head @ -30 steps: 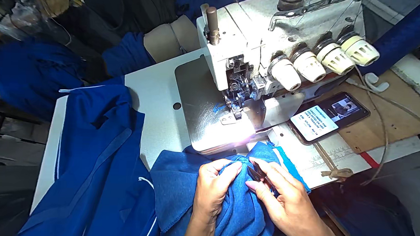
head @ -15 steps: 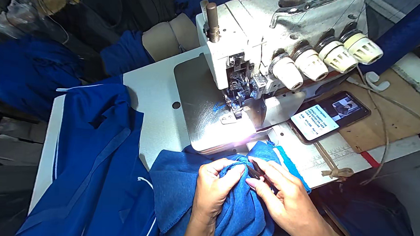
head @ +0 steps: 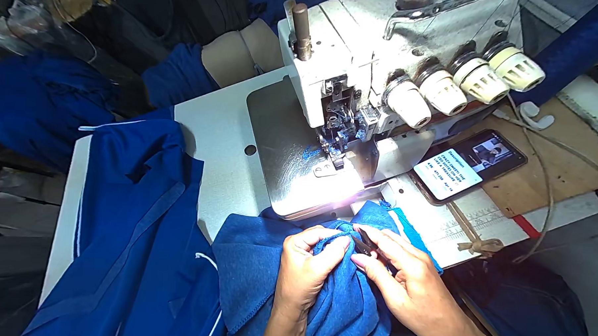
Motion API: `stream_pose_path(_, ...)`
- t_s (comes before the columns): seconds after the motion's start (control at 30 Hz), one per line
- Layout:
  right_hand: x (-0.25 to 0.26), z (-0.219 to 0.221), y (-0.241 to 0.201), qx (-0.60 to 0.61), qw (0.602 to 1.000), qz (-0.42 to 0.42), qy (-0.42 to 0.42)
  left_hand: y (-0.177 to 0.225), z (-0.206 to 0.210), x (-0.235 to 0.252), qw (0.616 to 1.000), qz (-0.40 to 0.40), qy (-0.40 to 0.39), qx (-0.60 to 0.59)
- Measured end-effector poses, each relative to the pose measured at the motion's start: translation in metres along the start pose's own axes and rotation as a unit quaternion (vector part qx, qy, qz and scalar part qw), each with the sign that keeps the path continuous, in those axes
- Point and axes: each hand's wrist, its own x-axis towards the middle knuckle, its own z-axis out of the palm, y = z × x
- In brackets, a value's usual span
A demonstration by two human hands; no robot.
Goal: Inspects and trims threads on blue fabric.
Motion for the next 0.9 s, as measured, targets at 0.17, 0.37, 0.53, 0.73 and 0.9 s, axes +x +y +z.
stream_pose_path(0.17,0.000,0.000,0.000,-0.018,1.000,-0.005,0.001,-0.001,0.000,0.000,1.000,0.012,0.002,0.015)
stream_pose_path(0.37,0.000,0.000,0.002,-0.030,0.999,-0.014,0.008,-0.001,0.000,0.000,1.000,0.002,-0.001,0.012)
stream_pose_path(0.53,-0.004,0.016,0.008,0.010,0.995,-0.052,0.083,0.001,-0.002,0.001,1.000,-0.022,-0.009,-0.017)
stream_pose_path(0.73,-0.005,0.016,0.011,-0.012,0.996,-0.052,0.070,0.002,-0.001,0.001,0.998,-0.039,-0.002,-0.052)
stream_pose_path(0.9,-0.003,0.011,0.009,-0.020,0.997,-0.046,0.056,0.001,-0.002,0.001,0.998,-0.033,-0.011,-0.043)
